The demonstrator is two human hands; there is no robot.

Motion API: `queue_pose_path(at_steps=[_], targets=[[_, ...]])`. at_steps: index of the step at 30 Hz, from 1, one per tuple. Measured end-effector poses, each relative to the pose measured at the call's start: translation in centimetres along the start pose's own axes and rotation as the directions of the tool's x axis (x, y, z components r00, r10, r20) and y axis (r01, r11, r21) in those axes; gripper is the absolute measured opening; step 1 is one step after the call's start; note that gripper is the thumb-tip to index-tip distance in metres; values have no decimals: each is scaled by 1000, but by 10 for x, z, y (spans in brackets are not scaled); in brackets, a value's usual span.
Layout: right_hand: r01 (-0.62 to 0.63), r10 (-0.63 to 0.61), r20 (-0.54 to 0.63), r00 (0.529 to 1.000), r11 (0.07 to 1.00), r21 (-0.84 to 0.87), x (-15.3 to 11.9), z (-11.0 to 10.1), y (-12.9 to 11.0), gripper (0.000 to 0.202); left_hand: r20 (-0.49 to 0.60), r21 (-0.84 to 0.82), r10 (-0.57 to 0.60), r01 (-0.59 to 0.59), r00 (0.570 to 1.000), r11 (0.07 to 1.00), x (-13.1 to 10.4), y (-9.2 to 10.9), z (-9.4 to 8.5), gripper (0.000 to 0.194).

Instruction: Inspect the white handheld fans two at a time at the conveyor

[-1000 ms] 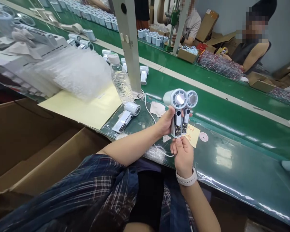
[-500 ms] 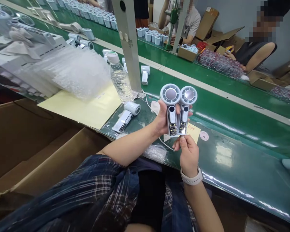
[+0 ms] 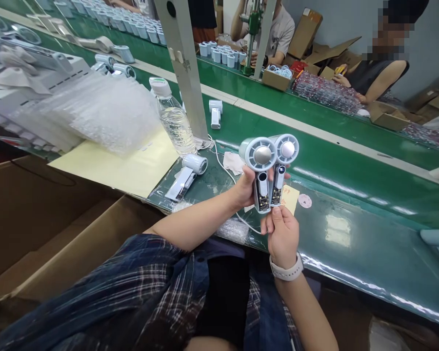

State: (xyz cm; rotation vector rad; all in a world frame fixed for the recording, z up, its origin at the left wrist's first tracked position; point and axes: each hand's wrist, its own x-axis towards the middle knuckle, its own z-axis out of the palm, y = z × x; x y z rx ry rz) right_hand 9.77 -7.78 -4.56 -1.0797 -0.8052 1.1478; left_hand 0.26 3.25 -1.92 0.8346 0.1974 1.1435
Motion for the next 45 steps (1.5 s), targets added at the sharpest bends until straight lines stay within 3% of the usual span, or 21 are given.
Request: queue_pose_path(at_steps=[4,7,10,12,14,16,17,20,23,27,30,34,45], targets=[[35,-35,-2,999,999,-26,0,2,4,46,7,-23,11,-11,1000,1000,-1,-2,2,82],[119,-115,32,993,964,-240,4,-5,2,38,1,-56,5,-5,1000,998,2,0,1,80],[279,-275,66,959,881,-381,10,-18,-5,33,-13,-114,-3,1,1000,993,5,2,-3,76],[365,-395,30,918,814,-452,16,-29,-12,33,-28,-127,-13,9,1000,992,5,1,-5,71],[366,-490,-53,870,714,-597,22,-39,-17,26,-15,-94,-50,48,999,994,3,0,-6,68],[315,-498,-90,863,667,-675,28,-46,-19,29,44,-5,-116,116,992,993,-2,-4,-5,68],[302,-455,-70,888,691,-656,29,-49,-20,35,88,54,-147,142,985,988,-4,-5,-5,70],[226,-219,65,974,881,-416,29,-54,-20,39,205,230,-199,150,958,962,-10,-11,-5,67],[161,-163,10,987,965,-207,22,-57,-24,40,176,294,-179,121,968,948,-8,-12,-9,58],[157,-166,-91,982,983,-99,13,-56,-35,48,75,200,-186,168,980,965,-1,-7,-15,49],[123,-123,-71,990,992,-5,10,-54,-39,42,112,139,-247,231,963,963,-1,-3,-14,46],[94,-91,-35,995,990,107,7,-53,-41,34,124,179,-248,224,961,958,-7,-6,-9,57],[100,-98,-39,994,994,43,7,-50,-36,39,194,309,-250,183,949,933,-7,-7,-9,57]])
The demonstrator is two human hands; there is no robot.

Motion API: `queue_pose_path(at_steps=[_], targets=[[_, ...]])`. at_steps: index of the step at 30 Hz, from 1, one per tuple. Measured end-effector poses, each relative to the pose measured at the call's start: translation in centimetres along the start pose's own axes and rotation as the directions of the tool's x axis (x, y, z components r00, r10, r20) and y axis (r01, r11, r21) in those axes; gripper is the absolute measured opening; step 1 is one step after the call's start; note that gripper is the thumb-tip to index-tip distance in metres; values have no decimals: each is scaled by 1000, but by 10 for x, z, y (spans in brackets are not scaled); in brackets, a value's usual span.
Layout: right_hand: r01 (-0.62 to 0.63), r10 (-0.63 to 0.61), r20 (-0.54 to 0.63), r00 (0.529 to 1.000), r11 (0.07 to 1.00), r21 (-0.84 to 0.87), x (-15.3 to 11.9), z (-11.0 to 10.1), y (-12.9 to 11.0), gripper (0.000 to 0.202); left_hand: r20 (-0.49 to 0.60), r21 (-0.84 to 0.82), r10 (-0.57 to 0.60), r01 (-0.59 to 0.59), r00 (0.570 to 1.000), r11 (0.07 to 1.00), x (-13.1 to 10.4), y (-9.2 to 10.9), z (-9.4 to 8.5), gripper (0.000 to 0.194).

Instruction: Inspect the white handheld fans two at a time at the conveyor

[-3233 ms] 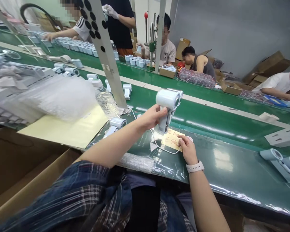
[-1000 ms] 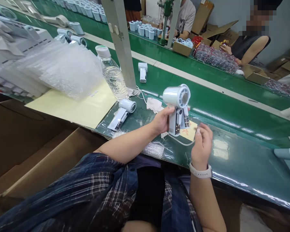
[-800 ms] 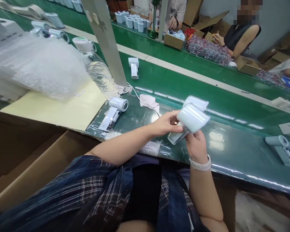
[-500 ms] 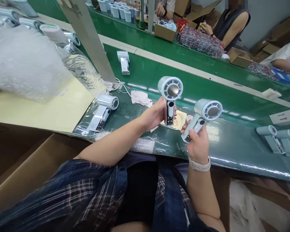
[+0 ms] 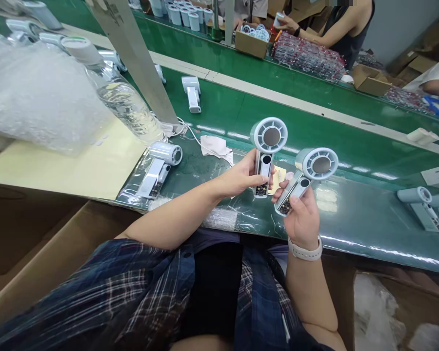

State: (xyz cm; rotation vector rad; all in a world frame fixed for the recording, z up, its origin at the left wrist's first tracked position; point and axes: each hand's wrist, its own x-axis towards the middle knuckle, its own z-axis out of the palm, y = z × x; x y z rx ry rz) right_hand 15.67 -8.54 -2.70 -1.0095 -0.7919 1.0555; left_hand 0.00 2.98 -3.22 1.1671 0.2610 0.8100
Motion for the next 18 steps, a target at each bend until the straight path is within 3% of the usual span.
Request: queue_pose_path(at_steps=[7,18], targets=[[-34,34,14,999,999,22,-1,0,0,36,124,-27,-14,18,992,999,-3,1,4,49],[-36,36,-3,999,996,76,-2,2,-3,39,73,40,-7,4,997,999,-1,-2,1,50]])
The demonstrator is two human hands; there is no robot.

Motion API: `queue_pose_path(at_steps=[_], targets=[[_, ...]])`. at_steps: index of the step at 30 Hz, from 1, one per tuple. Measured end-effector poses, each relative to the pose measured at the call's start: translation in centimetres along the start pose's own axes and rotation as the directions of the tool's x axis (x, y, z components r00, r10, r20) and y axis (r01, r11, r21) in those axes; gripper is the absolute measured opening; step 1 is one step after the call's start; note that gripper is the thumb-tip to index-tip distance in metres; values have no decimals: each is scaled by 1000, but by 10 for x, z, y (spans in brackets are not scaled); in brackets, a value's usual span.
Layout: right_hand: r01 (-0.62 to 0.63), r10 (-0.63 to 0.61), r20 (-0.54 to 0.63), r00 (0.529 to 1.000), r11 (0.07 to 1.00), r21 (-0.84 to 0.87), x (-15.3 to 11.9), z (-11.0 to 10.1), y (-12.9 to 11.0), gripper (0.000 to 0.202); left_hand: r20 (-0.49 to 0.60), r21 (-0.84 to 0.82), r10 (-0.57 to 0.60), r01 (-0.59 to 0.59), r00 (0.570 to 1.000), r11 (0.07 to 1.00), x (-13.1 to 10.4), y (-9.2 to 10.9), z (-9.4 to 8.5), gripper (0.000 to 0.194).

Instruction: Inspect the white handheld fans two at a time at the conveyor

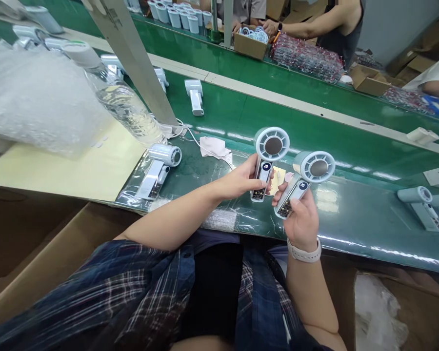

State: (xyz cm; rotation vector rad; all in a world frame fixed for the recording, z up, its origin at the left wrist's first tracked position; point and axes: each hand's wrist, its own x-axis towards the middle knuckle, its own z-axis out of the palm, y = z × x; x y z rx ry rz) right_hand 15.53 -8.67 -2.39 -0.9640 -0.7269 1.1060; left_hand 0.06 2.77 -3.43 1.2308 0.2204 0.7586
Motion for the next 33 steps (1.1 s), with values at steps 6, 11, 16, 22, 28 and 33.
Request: queue_pose_path(at_steps=[6,11,16,22,28,33], targets=[[-69,69,22,997,998,9,-1,0,2,30,-115,26,-10,13,993,1000,3,-5,-1,45],[-105,105,36,994,994,7,1,0,5,34,-111,5,13,-13,994,1000,5,-8,-4,46],[-123,121,45,992,991,49,0,0,6,33,-116,75,19,-11,993,997,2,-4,-3,48],[-130,128,48,991,991,39,1,-1,6,32,-72,54,21,-17,997,998,2,-1,0,49],[-160,156,39,987,981,112,1,-5,11,31,-81,61,27,-22,996,998,2,-3,0,41],[-113,110,32,993,985,132,0,-6,15,27,-96,89,-6,14,995,996,3,-5,-1,39]])
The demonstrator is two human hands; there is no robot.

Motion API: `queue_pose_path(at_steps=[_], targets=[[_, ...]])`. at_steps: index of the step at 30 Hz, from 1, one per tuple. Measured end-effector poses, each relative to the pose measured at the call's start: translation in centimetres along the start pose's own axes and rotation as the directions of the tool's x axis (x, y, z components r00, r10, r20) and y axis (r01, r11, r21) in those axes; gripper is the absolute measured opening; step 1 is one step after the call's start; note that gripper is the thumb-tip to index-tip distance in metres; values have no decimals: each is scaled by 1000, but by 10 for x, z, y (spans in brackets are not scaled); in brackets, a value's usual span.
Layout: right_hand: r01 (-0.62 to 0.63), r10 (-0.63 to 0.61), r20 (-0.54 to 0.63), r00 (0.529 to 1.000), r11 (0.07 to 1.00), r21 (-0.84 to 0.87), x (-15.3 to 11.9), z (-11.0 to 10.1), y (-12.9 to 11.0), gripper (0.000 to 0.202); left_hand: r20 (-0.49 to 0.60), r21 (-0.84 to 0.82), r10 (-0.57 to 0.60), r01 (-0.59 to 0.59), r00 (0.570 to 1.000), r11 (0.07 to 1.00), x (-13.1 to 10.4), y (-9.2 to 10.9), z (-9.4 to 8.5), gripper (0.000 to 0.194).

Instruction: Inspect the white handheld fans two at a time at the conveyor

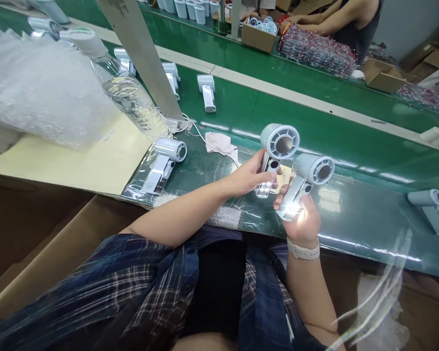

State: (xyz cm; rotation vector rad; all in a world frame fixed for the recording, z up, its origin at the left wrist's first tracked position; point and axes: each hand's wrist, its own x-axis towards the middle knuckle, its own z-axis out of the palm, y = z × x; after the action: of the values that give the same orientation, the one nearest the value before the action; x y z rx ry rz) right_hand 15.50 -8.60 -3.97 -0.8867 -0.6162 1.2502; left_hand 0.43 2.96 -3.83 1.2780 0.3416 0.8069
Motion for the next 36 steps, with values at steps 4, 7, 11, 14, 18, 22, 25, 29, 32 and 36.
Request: queue_pose_path(at_steps=[4,7,11,14,18,22,25,29,32,36], targets=[[4,-4,-20,1000,1000,0,0,1,1,27,-13,47,-14,15,1000,999,0,2,0,40],[0,0,-39,999,1000,17,1,0,2,27,-96,140,-51,64,994,988,-1,5,0,52],[-4,6,-40,999,999,34,3,-2,6,29,-246,245,-65,127,967,961,-2,7,1,70],[-11,12,-22,1000,999,50,5,-5,8,32,-223,182,-120,163,967,970,-3,9,4,62],[3,-2,-26,1000,999,44,8,-5,10,46,-113,-62,-208,202,972,977,-5,12,11,41],[29,-27,-97,995,999,21,7,-1,9,43,-44,-153,-200,191,979,970,-8,15,13,34],[45,-43,-117,992,999,12,3,1,5,41,9,-141,-144,144,989,979,-10,17,12,41],[113,-119,-141,983,992,-47,-3,4,-3,37,38,-158,-74,79,997,984,-11,16,11,53],[112,-123,-160,979,991,-73,-7,8,-9,35,15,-177,-40,42,999,983,-10,14,9,58],[73,-80,-163,983,996,-46,-9,14,-12,29,37,-205,-62,68,997,976,-7,12,7,69]])
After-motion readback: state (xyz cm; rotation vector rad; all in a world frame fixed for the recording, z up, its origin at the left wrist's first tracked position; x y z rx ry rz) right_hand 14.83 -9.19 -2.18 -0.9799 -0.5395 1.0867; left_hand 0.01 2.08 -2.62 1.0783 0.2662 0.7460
